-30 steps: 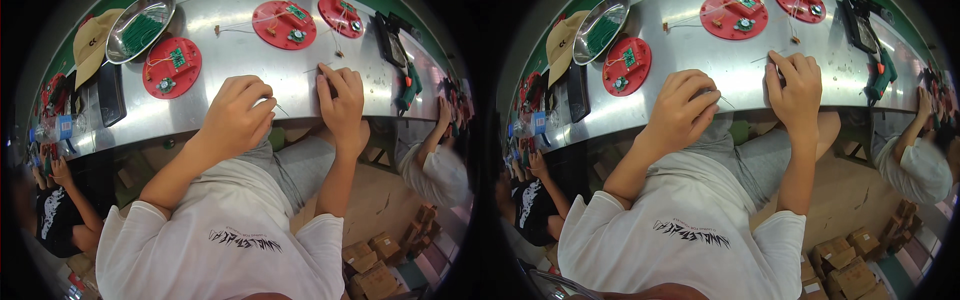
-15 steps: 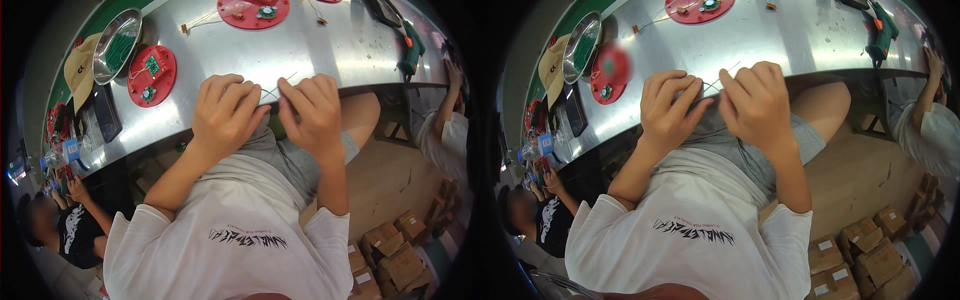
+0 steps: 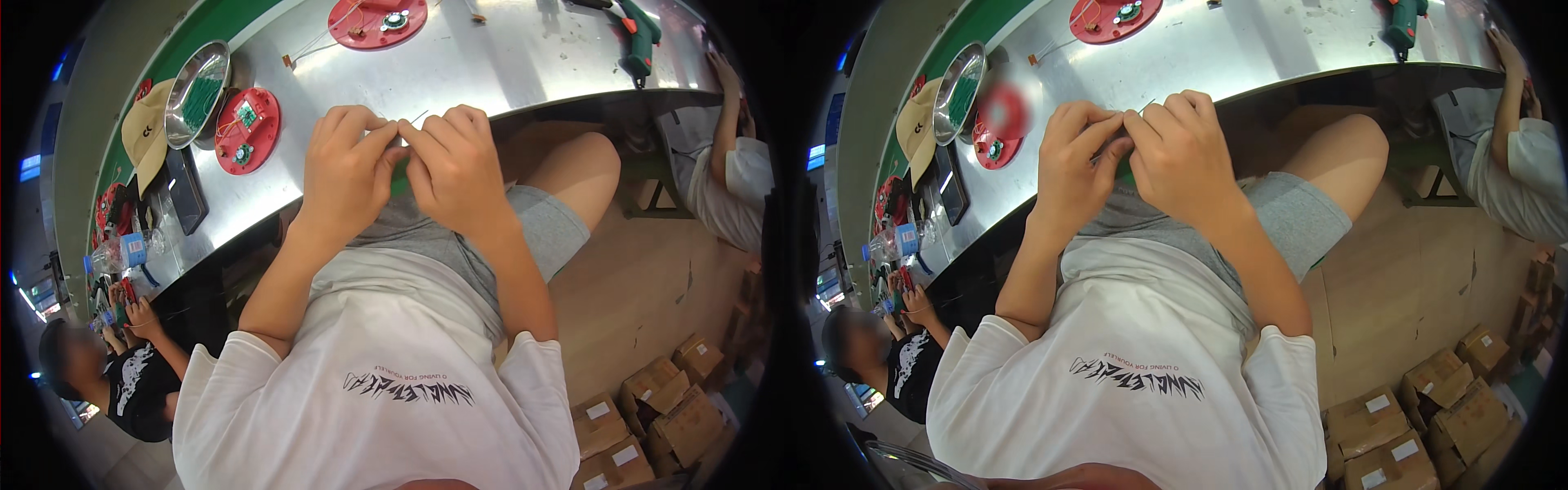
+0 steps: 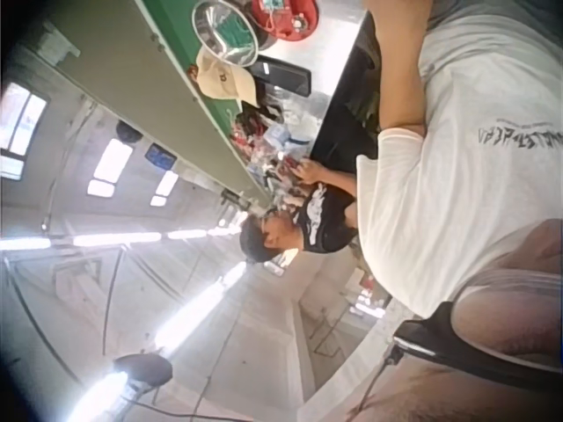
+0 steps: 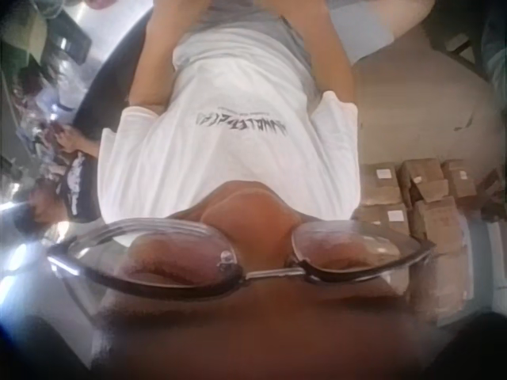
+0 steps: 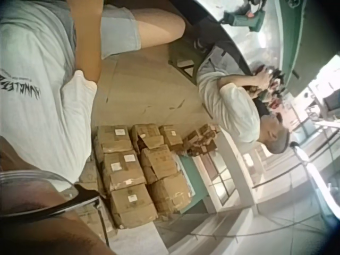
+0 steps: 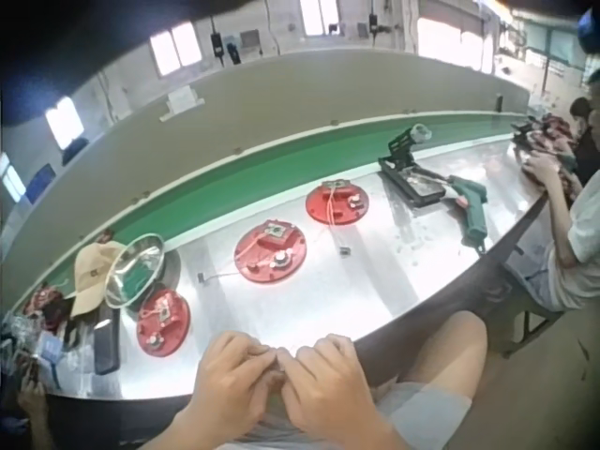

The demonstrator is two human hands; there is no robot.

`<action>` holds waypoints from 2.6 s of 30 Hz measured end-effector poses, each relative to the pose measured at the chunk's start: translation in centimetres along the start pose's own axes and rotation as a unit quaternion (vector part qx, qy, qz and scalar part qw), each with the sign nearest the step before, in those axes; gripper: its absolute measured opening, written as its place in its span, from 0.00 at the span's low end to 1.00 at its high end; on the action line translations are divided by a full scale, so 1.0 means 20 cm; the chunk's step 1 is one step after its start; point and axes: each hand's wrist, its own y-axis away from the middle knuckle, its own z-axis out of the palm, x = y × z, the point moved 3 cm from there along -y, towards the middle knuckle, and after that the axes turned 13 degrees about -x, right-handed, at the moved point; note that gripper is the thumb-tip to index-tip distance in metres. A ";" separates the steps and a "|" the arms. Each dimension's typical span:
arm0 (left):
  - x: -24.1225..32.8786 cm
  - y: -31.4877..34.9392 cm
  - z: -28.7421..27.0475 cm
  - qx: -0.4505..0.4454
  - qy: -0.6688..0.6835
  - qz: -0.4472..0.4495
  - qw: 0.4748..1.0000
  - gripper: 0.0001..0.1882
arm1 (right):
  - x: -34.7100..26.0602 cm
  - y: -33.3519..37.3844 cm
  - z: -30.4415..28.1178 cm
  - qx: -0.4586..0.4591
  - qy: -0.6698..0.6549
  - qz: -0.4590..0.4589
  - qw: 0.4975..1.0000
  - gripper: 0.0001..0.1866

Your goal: Soldering components and wires onto small circuit boards on an assembly line.

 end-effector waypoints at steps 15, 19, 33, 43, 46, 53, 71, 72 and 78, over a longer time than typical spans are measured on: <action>0.02 0.00 0.02 -0.005 0.006 -0.027 1.000 0.04 | -0.03 0.09 0.07 0.077 0.078 0.067 0.992 0.13; 0.06 0.04 0.02 0.023 -0.007 0.000 1.000 0.06 | -0.02 0.10 0.06 0.102 0.063 0.039 0.992 0.06; 0.03 0.11 0.07 0.078 -0.057 0.066 0.993 0.09 | -0.10 0.11 0.15 0.099 0.112 0.136 0.979 0.02; -0.30 0.06 -0.54 0.134 -0.161 0.046 0.977 0.07 | -0.20 -0.03 -0.22 -0.021 -0.121 0.061 0.991 0.25; -0.74 0.17 -0.78 0.138 -0.189 -0.118 0.965 0.06 | 0.04 -0.01 -0.35 0.074 -0.115 0.117 0.984 0.22; -1.22 0.33 -0.81 0.063 -0.106 -0.263 0.957 0.05 | 0.89 0.18 -0.79 0.293 -0.036 0.347 0.890 0.11; -1.11 0.31 -0.76 0.118 -0.114 -0.309 0.937 0.07 | 1.69 0.13 -1.20 0.098 -0.224 0.558 0.793 0.13; -1.10 0.31 -0.77 0.141 -0.121 -0.291 0.939 0.06 | 1.67 0.17 -1.22 0.083 -0.312 0.533 0.782 0.12; -1.06 0.26 -0.81 0.228 -0.026 -0.264 0.937 0.08 | 1.44 0.39 -1.16 0.177 -0.596 0.202 0.757 0.25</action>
